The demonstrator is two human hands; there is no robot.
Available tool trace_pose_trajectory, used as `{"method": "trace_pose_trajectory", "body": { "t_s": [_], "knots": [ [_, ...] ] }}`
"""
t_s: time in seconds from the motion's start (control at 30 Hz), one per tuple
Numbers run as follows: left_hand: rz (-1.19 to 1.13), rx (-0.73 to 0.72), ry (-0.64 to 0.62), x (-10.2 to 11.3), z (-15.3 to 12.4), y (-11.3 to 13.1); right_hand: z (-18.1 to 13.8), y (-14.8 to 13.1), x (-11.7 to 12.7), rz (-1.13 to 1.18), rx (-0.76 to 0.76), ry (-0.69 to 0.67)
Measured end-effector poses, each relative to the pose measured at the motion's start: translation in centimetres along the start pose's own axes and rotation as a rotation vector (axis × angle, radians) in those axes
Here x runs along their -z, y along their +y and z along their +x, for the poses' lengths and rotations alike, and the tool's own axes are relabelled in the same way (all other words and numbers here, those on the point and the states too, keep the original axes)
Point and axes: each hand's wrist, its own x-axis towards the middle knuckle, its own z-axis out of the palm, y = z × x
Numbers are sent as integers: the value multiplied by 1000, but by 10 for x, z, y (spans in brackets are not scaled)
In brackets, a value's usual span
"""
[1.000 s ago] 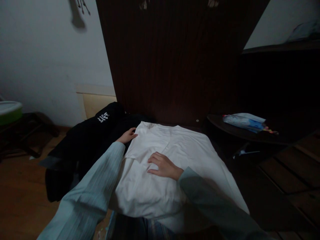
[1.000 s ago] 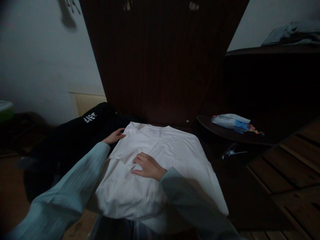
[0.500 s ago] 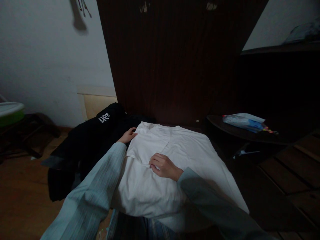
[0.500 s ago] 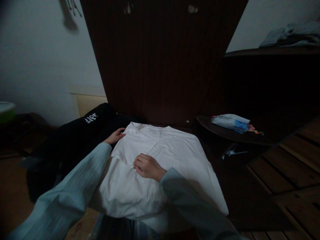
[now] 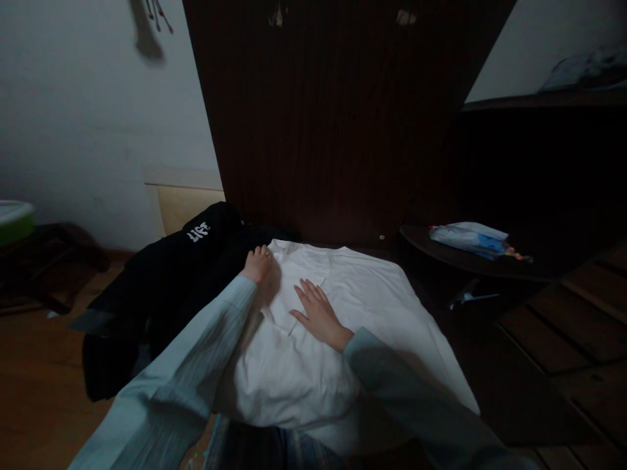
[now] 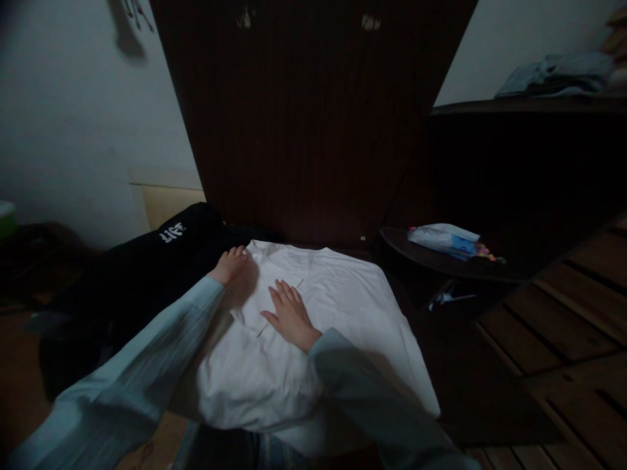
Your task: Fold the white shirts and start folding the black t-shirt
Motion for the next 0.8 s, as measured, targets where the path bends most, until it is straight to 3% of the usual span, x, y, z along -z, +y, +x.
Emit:
{"method": "trace_pose_trajectory", "body": {
  "t_s": [0.13,0.23,0.37,0.6,0.7,0.8],
  "knots": [
    [-36,-106,30,-19,0,44,1,4,-8,-26,-117,-93],
    [-105,-64,0,-40,-3,58,1,5,-6,-42,-117,-126],
    [-151,9,-44,-56,-2,46,6,6,-3,-39,-95,-173],
    [-137,27,-21,-54,6,11,26,14,-3,15,19,-240],
    [-88,51,-66,-49,7,3,27,34,8,36,54,-299],
    [-44,70,-101,-45,7,0,16,69,26,1,-50,-325]
  ]
}}
